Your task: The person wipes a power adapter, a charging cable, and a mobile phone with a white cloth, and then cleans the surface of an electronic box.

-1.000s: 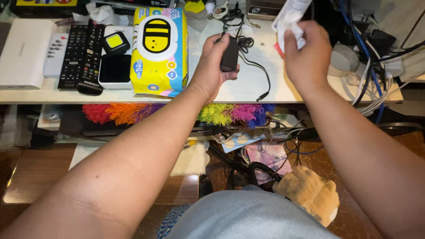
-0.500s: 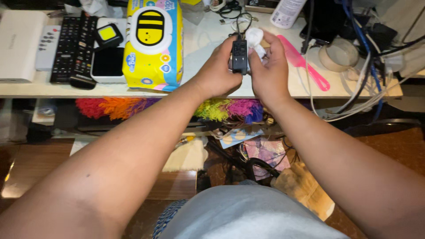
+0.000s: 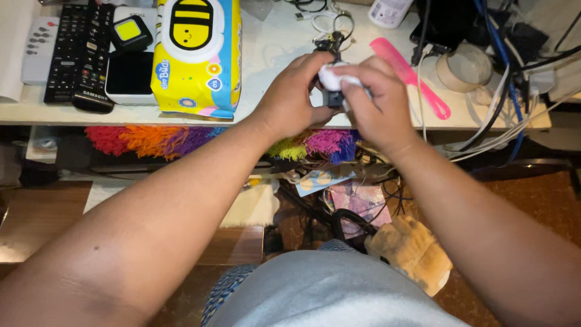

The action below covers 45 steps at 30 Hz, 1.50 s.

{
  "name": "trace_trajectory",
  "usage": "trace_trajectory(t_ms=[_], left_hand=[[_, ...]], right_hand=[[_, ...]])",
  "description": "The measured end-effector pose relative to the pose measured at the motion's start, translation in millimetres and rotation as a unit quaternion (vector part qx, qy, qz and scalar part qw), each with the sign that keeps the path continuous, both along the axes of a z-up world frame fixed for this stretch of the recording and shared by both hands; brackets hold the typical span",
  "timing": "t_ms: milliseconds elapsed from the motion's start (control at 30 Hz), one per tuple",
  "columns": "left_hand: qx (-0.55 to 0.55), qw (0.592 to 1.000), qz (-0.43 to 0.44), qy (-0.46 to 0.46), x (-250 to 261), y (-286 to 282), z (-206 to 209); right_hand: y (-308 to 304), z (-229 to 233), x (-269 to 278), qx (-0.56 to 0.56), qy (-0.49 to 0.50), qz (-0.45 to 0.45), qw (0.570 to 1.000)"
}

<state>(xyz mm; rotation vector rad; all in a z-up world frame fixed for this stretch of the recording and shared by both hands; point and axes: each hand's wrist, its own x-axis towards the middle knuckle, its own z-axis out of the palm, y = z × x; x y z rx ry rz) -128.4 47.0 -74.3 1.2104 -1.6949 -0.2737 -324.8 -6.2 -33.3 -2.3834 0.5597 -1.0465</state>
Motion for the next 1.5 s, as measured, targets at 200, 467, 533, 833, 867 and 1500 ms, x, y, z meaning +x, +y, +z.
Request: trace_trajectory(t_ms=[200, 467, 533, 833, 867, 1500], left_hand=[[0.108, 0.993, -0.009, 0.042, -1, -1, 4], [0.072, 0.997, -0.002, -0.001, -1, 0, 7], [0.093, 0.995, -0.031, 0.007, -1, -1, 6], [0.081, 0.997, -0.018, -0.010, -1, -3, 5], [0.081, 0.996, -0.020, -0.008, -3, -4, 4], [0.123, 0.975, 0.058, -0.175, -21, 2, 15]], right_hand=[[-12, -9, -17, 0.073, 0.030, 0.016, 0.997], [-25, -33, -17, 0.329, -0.081, -0.007, 0.941], [-27, -34, -17, 0.384, -0.086, 0.004, 0.919], [-30, -23, -4, 0.514, -0.308, 0.000, 0.801], [-28, -23, -5, 0.459, -0.259, 0.021, 0.850], [-42, -8, -12, 0.198, -0.056, -0.068, 0.976]])
